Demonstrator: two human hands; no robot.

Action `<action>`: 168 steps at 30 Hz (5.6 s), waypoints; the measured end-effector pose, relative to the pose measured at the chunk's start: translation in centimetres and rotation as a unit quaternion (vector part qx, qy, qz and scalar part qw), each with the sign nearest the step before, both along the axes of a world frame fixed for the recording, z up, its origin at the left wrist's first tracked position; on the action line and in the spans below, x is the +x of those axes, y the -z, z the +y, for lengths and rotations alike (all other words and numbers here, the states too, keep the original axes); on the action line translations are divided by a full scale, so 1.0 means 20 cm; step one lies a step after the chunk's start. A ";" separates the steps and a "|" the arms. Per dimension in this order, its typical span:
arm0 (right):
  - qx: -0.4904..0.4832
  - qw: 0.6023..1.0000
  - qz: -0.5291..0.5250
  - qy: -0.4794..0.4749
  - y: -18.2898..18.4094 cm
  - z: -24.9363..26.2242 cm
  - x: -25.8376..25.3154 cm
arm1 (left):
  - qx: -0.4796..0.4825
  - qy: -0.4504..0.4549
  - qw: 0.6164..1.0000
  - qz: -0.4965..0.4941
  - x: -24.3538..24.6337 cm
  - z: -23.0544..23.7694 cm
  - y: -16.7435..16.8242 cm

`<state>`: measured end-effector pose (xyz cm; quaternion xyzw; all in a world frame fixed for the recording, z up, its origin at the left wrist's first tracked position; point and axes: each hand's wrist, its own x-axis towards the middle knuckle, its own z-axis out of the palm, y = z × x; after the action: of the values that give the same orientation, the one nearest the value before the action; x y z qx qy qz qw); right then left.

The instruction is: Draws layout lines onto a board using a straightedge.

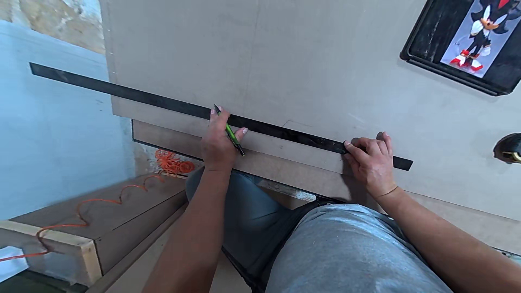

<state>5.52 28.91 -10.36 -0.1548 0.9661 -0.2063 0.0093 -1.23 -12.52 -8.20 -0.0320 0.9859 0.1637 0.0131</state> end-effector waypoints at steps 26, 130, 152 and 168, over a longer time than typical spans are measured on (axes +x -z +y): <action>-0.007 1.000 -0.014 0.003 -0.01 0.00 -0.01 | 0.382 -0.073 0.918 -0.072 -0.06 0.56 -0.04; 0.084 0.996 0.029 -0.031 0.09 -0.37 -0.46 | 0.071 0.041 0.997 -0.010 0.67 0.27 0.13; 0.090 0.995 0.014 -0.041 0.07 -0.37 -0.46 | 0.051 0.040 0.998 -0.011 0.67 0.28 0.12; 0.089 0.995 0.010 -0.040 0.07 -0.37 -0.46 | 0.059 0.031 0.998 -0.013 0.68 0.28 0.12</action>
<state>-3.62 21.45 -11.86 -0.1935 0.9738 -0.1176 0.0214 12.36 -6.98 -10.68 -0.0031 0.9747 0.2210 0.0331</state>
